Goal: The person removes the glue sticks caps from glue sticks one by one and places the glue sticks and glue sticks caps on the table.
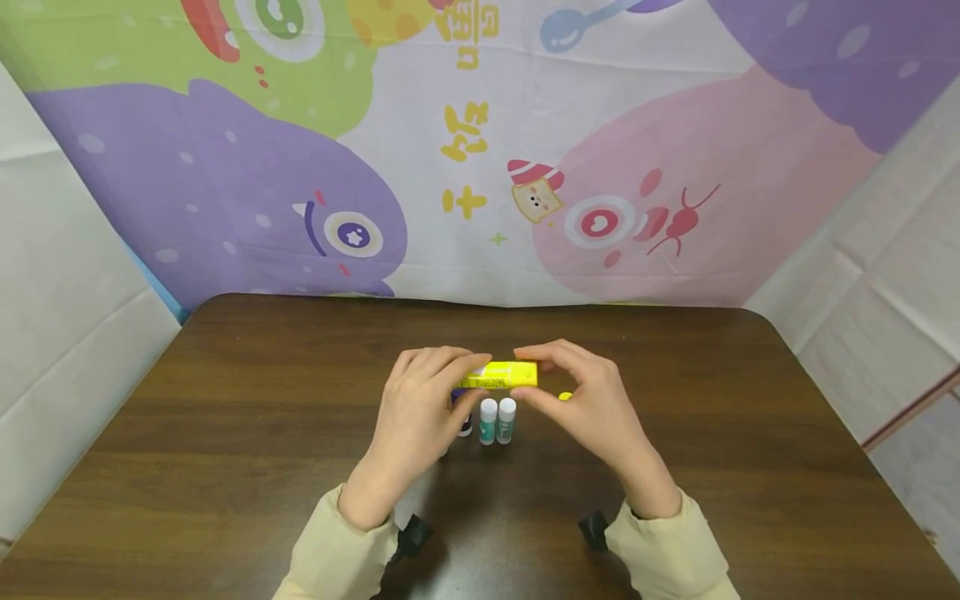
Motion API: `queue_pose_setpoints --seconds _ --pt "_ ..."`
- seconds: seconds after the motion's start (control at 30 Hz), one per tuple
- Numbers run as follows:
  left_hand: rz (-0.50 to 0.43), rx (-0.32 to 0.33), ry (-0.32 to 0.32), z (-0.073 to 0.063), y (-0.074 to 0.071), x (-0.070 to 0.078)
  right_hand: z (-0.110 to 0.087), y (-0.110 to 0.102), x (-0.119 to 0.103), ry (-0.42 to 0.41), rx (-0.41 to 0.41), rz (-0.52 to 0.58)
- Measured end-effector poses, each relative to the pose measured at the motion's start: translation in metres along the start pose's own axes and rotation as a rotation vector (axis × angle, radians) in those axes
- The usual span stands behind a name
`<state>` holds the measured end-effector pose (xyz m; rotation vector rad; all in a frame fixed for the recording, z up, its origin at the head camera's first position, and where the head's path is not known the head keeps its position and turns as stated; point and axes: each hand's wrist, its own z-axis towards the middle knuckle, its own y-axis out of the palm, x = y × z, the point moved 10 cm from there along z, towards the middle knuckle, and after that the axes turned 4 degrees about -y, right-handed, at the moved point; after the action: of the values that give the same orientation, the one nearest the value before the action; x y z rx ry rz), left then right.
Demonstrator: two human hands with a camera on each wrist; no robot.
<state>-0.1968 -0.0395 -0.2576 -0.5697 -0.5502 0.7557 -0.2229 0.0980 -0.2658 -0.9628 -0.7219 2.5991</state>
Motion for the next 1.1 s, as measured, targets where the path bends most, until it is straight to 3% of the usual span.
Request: queue_pose_setpoints --seconds 0.4,0.8,1.1 --pt "-0.005 0.064 0.042 -0.002 -0.008 0.003 0.000 0.003 0.006 0.043 -0.022 0.033" --pt "0.023 0.042 0.073 0.000 -0.015 0.007 -0.002 0.004 0.008 0.088 -0.016 0.087" --pt "0.031 0.036 0.072 0.000 -0.017 0.009 -0.001 0.004 0.005 0.074 -0.028 0.093"
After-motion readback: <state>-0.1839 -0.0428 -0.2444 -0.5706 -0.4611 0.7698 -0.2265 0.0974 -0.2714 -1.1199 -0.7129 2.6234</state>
